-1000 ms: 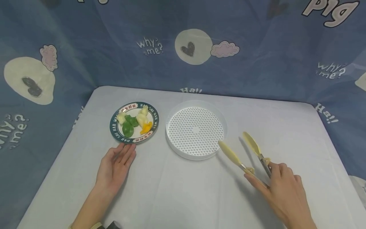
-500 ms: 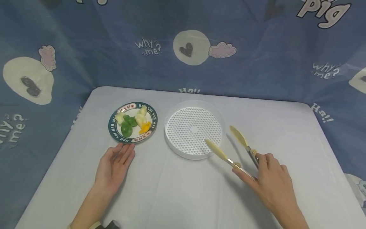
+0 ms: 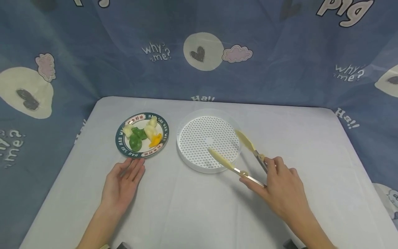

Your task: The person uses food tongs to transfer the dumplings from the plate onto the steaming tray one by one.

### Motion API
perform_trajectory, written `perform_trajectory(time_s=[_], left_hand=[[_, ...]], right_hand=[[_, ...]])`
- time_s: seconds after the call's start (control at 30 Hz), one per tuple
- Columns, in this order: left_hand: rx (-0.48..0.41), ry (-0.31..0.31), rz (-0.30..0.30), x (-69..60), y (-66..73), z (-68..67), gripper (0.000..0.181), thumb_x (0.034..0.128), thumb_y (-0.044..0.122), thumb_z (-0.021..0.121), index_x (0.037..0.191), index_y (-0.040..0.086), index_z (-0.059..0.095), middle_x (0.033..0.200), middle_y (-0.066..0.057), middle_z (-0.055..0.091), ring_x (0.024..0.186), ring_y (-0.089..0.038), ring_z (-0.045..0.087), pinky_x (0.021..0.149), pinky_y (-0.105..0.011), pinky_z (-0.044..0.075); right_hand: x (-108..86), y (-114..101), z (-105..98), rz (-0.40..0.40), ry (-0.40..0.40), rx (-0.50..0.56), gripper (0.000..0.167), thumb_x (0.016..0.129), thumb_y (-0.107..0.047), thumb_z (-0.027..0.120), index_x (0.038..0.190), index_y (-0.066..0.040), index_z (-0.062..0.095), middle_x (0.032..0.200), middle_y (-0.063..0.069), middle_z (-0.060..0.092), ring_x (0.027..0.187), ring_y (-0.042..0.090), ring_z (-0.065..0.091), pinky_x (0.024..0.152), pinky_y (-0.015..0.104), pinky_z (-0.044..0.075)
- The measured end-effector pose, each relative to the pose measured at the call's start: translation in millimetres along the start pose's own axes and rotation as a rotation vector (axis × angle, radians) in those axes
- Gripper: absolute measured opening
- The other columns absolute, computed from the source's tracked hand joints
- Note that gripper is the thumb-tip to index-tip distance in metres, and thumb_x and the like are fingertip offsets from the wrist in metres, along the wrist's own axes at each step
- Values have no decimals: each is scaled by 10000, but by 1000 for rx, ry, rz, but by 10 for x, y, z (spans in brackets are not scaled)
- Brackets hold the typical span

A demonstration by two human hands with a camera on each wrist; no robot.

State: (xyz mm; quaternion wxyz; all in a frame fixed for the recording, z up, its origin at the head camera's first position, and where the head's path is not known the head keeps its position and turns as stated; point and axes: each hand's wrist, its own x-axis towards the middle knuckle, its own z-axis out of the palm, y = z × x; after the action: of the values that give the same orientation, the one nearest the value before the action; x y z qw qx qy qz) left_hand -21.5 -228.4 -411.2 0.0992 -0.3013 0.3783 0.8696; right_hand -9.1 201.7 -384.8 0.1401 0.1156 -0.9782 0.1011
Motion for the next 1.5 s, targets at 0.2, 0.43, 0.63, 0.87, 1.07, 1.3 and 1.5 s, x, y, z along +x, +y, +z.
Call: perform_trajectory(time_s=[0.2, 0.43, 0.63, 0.87, 1.07, 1.3, 1.5], left_hand=[[11, -16, 17, -9, -18, -13, 610, 1169, 276, 239, 1736, 247, 17, 1819, 8, 99, 1668, -105, 255, 1370, -208, 329], [20, -19, 27, -1, -24, -17, 618, 1165, 273, 237, 1739, 237, 11, 1821, -3, 92, 1670, -111, 252, 1365, -204, 336], [-6, -15, 21, -5, -32, -14, 611, 1169, 274, 229, 1739, 230, 13, 1830, -7, 70, 1676, -121, 244, 1375, -213, 323], [23, -23, 38, -3, -33, 2, 633, 1158, 265, 250, 1742, 207, 12, 1835, -36, 54, 1677, -135, 251, 1369, -219, 340], [22, -18, 45, -23, -23, 4, 641, 1156, 245, 251, 1742, 201, -6, 1833, -41, 50, 1675, -134, 256, 1365, -207, 338], [15, -7, 48, -28, -26, 20, 632, 1157, 241, 257, 1738, 208, 12, 1819, -27, 98, 1668, -123, 269, 1356, -189, 344], [8, -13, 48, -20, -36, 28, 630, 1165, 256, 265, 1738, 214, 6, 1822, -17, 89, 1672, -120, 255, 1357, -186, 340]], right_hand=[[79, -98, 74, -150, 124, -40, 1116, 943, -937, 250, 1156, 78, 664, 855, 129, 576, 613, 193, 458, 619, 401, 492], [151, -221, 107, -196, 132, -76, 1133, 934, -951, 195, 1119, 59, 674, 800, 100, 528, 597, 201, 428, 605, 369, 456], [211, -299, 118, -200, 99, -74, 1131, 914, -971, 221, 1139, 34, 687, 813, 110, 577, 620, 212, 478, 605, 369, 468], [288, -401, 143, -213, 89, -52, 1074, 908, -965, 307, 1203, -11, 703, 796, 81, 573, 642, 246, 533, 622, 342, 440], [355, -482, 156, -246, 84, -66, 1064, 916, -960, 293, 1240, -38, 713, 763, 66, 536, 622, 222, 475, 611, 332, 411], [397, -555, 185, -249, 77, -81, 1012, 903, -953, 365, 1222, -59, 715, 752, 59, 533, 620, 239, 510, 624, 360, 446], [430, -620, 202, -253, 85, -80, 912, 849, -898, 554, 1289, -118, 727, 817, 67, 621, 702, 289, 612, 658, 394, 480]])
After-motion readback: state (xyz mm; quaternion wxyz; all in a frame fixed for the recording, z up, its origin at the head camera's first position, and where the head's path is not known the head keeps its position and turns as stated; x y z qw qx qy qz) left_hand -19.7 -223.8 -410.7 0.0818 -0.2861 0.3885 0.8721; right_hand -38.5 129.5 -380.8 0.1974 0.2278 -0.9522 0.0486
